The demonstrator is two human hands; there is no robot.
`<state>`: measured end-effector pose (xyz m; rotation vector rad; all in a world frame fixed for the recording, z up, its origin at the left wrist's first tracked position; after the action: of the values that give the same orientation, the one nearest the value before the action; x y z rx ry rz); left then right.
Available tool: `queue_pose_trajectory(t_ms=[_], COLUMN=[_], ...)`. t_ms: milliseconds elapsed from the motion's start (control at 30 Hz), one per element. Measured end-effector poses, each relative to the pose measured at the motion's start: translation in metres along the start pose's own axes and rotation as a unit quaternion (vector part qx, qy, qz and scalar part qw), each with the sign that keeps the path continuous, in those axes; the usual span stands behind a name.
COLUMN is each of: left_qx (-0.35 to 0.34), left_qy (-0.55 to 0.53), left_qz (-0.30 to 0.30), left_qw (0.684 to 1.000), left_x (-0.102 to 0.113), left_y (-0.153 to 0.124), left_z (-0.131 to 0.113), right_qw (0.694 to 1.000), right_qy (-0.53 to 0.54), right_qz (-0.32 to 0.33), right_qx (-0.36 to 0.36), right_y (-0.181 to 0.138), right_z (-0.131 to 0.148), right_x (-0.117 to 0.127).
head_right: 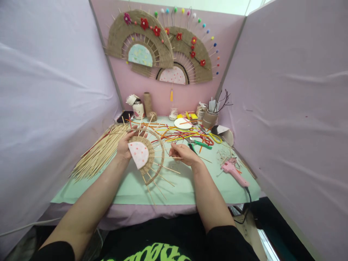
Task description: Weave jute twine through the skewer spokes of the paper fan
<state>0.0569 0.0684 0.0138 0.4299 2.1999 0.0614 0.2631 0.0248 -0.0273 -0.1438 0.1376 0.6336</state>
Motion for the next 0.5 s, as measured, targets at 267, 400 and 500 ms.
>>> queue_pose_trajectory(t_ms=[267,400,500], left_qx=[0.143,0.260,0.284], left_qy=[0.071,0.169,0.218], left_qz=[0.040,0.048,0.078], left_qw=[0.986,0.949,0.931], left_x=[0.000,0.015,0.021], left_y=[-0.001,-0.009,-0.012], left_z=[0.011,0.017,0.019], right_qw=[0.997,0.994,0.994], right_qy=[-0.024,-0.039,-0.047], right_qz=[-0.053,-0.074,-0.066], right_qx=[0.051,0.067,0.071], right_y=[-0.009,-0.014,-0.015], right_z=[0.014,0.020,0.021], right_x=[0.007,0.012,0.011])
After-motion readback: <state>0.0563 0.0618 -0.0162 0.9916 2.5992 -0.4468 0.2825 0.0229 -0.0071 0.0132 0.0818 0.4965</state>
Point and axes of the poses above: each hand's wrist, its own y-axis towards the middle knuckle, its own x-axis out of the back of the hand, z = x × y, the point moved 6 cm from there along y, towards the middle knuckle, and after that the axes turned 13 degrees about z, right-handed, at the moved point
